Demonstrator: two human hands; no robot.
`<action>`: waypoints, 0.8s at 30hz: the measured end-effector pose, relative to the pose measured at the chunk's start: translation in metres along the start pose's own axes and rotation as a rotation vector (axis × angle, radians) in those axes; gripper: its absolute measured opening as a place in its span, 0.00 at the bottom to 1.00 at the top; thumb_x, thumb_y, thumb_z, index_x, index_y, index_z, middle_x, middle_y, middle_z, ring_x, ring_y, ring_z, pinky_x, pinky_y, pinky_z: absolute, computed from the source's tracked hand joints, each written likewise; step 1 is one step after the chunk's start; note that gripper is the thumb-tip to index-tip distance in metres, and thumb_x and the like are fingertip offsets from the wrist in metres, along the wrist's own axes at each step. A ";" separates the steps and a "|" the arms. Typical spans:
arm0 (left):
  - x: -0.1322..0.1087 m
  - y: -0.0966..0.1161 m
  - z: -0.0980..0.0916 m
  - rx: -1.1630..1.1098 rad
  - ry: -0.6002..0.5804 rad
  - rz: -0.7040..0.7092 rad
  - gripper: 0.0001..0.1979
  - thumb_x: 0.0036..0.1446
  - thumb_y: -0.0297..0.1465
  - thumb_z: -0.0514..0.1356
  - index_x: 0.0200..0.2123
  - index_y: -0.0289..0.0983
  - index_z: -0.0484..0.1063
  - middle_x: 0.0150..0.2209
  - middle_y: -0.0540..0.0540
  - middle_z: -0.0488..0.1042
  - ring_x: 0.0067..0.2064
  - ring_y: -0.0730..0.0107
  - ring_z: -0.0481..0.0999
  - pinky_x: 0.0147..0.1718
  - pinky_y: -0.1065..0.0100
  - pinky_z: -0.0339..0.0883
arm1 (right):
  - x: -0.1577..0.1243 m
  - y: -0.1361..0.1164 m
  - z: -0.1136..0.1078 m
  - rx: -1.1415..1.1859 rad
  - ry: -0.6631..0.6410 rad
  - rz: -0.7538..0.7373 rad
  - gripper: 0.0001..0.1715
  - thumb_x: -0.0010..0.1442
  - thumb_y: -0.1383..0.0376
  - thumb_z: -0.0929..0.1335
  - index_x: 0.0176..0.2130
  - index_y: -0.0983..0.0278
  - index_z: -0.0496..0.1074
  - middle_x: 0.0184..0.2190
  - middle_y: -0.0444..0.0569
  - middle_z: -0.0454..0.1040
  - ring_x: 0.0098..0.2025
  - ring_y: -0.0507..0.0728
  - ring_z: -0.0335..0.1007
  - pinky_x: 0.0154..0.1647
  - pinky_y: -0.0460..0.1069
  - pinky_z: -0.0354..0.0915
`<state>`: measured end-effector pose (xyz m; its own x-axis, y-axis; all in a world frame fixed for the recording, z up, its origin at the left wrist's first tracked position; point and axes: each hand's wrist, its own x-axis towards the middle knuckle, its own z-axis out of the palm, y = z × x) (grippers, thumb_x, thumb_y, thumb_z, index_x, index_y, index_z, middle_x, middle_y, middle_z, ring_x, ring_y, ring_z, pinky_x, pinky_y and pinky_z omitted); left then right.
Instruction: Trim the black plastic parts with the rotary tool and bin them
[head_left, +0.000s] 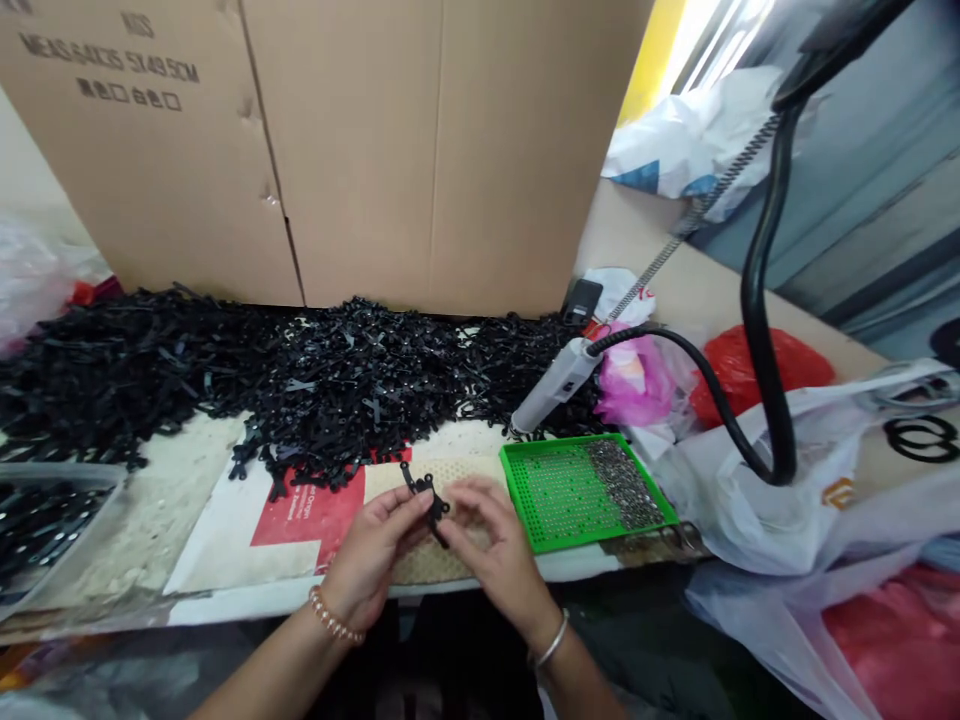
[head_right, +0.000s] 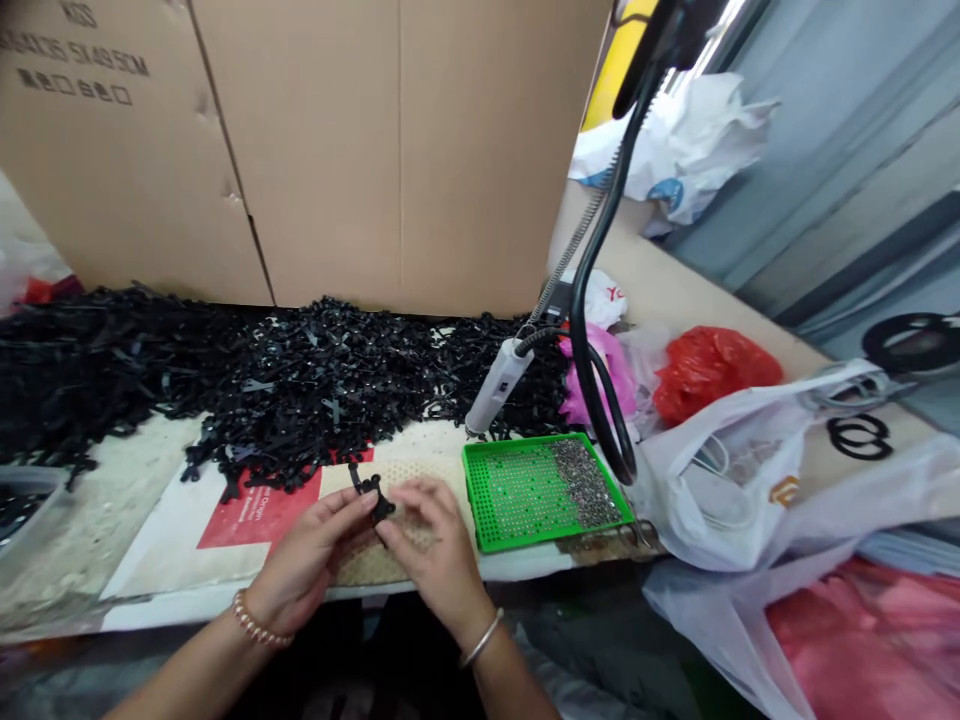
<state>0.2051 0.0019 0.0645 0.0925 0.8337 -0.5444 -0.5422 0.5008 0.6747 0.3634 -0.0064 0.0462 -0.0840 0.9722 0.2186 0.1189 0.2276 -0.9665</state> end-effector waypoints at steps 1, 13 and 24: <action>0.004 0.001 0.002 0.009 0.003 -0.023 0.13 0.41 0.31 0.73 0.30 0.32 0.76 0.32 0.45 0.79 0.32 0.72 0.76 0.33 0.74 0.72 | 0.006 -0.004 -0.013 -0.095 0.110 -0.099 0.20 0.57 0.61 0.72 0.50 0.58 0.71 0.51 0.52 0.64 0.51 0.59 0.65 0.51 0.53 0.66; 0.050 -0.011 0.055 0.192 -0.200 -0.181 0.09 0.45 0.26 0.69 0.29 0.30 0.74 0.29 0.42 0.78 0.29 0.70 0.77 0.28 0.70 0.74 | 0.103 -0.022 -0.086 -0.024 0.295 -0.149 0.27 0.57 0.55 0.71 0.53 0.62 0.65 0.37 0.49 0.74 0.35 0.57 0.72 0.42 0.53 0.69; 0.063 -0.029 0.063 0.311 -0.151 -0.169 0.13 0.37 0.27 0.73 0.25 0.31 0.72 0.24 0.46 0.76 0.24 0.74 0.74 0.23 0.74 0.70 | 0.082 0.030 -0.079 0.237 0.376 -0.055 0.14 0.60 0.55 0.69 0.37 0.62 0.68 0.15 0.36 0.57 0.16 0.50 0.55 0.19 0.45 0.57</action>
<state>0.2791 0.0550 0.0424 0.2935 0.7466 -0.5970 -0.2314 0.6614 0.7135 0.4378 0.0846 0.0462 0.2872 0.9213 0.2623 -0.1094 0.3036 -0.9465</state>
